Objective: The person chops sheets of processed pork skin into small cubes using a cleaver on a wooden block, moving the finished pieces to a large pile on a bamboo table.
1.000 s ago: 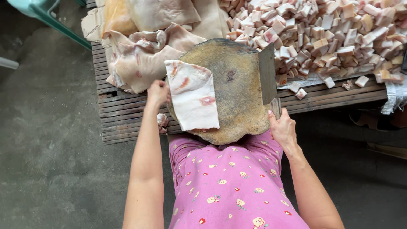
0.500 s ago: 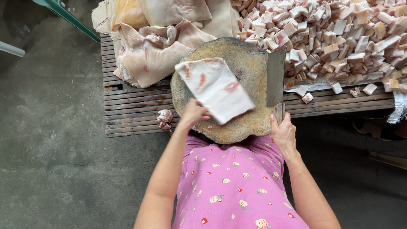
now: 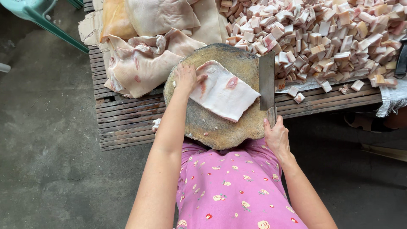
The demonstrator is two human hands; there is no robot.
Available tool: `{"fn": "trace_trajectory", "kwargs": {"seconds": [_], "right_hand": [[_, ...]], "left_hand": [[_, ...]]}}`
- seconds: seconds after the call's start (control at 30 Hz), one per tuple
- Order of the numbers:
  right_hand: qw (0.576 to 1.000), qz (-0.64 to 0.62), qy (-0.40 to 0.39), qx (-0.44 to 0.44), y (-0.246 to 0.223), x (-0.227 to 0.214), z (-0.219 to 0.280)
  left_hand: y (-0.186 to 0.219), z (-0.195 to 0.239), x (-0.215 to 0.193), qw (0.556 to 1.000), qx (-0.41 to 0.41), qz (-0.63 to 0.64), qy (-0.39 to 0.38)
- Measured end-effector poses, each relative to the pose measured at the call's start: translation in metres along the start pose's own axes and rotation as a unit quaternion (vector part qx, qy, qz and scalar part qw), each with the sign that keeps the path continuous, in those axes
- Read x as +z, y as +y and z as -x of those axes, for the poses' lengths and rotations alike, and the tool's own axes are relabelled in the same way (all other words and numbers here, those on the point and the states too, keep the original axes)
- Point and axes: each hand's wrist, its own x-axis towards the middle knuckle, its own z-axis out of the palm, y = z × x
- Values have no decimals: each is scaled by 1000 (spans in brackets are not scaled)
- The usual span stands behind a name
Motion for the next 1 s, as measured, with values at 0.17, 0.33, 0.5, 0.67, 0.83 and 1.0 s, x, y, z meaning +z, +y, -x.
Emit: {"fn": "trace_trajectory", "kwargs": {"seconds": [0.17,0.33,0.5,0.67,0.83,1.0], "right_hand": [[1000,4,-14,6,-11,-8,-1],[999,16,-37,-11,-19,-20,-4],[995,42,-34,-79,-30,-9,-1],[987,56,-69,-131,-42,30,2],[982,106,-44,-152,-38,37,-5],[984,115,-62,-123,-45,28,-5]], "left_hand": [[-16,18,13,999,11,21,-42],[-46,95,23,976,-167,136,10],[-43,150,46,929,-223,263,136],[-35,147,48,932,-175,299,105],[-44,149,37,943,-130,301,61],[-84,150,15,959,-73,238,139]]}}
